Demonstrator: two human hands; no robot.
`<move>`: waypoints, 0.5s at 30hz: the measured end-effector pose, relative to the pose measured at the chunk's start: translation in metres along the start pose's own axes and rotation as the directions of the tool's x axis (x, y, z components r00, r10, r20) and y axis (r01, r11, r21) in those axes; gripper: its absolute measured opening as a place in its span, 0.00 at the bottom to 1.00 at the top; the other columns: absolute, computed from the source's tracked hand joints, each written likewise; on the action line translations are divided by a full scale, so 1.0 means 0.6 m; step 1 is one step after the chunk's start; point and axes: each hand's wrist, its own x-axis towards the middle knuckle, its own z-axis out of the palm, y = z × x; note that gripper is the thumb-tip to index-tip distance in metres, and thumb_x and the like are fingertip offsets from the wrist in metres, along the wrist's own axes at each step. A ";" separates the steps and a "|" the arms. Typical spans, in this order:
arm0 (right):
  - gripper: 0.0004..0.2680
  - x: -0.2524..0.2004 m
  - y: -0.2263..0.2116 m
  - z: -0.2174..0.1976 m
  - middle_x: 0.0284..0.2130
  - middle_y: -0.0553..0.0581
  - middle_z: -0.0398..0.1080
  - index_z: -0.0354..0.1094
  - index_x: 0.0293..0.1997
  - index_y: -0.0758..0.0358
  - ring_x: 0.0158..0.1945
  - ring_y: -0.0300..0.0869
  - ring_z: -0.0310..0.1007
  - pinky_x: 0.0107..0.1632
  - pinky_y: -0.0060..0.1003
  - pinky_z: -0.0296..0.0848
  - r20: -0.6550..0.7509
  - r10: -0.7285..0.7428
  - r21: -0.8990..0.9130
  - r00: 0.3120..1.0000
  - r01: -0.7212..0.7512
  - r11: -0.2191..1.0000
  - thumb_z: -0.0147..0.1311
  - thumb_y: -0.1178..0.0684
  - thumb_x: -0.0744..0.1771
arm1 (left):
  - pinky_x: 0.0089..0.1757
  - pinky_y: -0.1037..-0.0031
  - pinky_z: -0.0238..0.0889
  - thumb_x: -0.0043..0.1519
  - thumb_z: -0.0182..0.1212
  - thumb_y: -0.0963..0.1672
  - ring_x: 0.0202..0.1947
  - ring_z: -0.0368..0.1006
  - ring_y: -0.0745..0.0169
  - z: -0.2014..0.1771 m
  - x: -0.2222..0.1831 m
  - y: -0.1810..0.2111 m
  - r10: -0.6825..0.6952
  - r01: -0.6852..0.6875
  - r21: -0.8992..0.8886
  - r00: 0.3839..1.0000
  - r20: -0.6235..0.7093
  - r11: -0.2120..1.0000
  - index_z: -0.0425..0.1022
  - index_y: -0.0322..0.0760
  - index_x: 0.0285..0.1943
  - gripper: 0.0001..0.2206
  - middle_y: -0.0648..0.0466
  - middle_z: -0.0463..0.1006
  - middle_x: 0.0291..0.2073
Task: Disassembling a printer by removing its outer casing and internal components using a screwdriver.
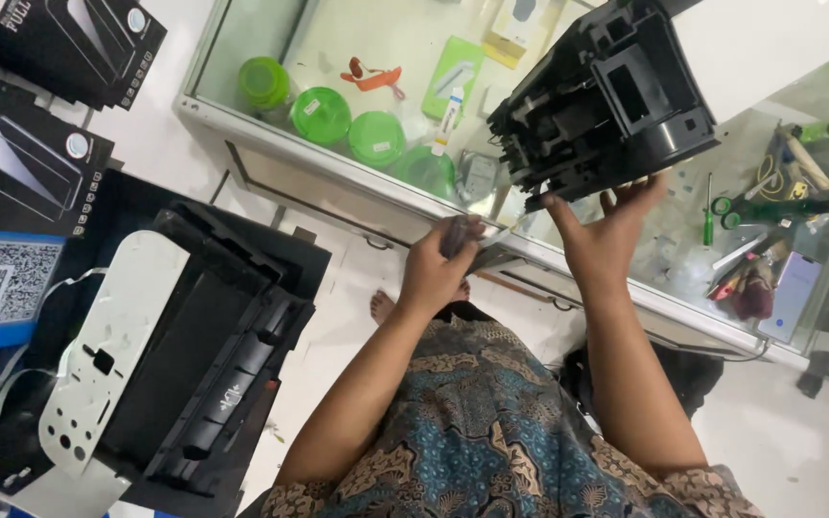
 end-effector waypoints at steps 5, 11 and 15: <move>0.39 0.012 0.005 0.010 0.65 0.68 0.57 0.33 0.73 0.57 0.66 0.68 0.65 0.62 0.71 0.67 -0.098 0.055 -0.080 0.994 -0.063 0.995 0.75 0.59 0.64 | 0.40 0.63 0.76 0.59 0.67 0.46 0.41 0.82 0.48 0.041 0.039 0.028 0.306 -0.302 0.171 0.952 0.002 0.938 0.79 0.42 0.50 0.12 0.51 0.83 0.37; 0.35 0.010 -0.018 0.002 0.60 0.74 0.60 0.36 0.71 0.63 0.61 0.74 0.67 0.57 0.72 0.69 -0.100 0.068 -0.079 0.993 -0.077 0.994 0.69 0.61 0.64 | 0.44 0.64 0.76 0.61 0.67 0.49 0.45 0.81 0.51 0.101 0.095 0.099 0.523 -0.512 0.126 0.848 -0.082 0.850 0.77 0.47 0.53 0.14 0.55 0.81 0.41; 0.26 0.009 -0.055 0.018 0.57 0.74 0.63 0.43 0.64 0.68 0.58 0.74 0.68 0.55 0.68 0.72 -0.154 0.094 -0.030 0.984 -0.100 0.995 0.66 0.58 0.66 | 0.43 0.63 0.76 0.60 0.68 0.49 0.44 0.81 0.49 0.132 0.128 0.113 0.560 -0.550 0.117 0.825 -0.079 0.827 0.78 0.46 0.51 0.13 0.55 0.82 0.40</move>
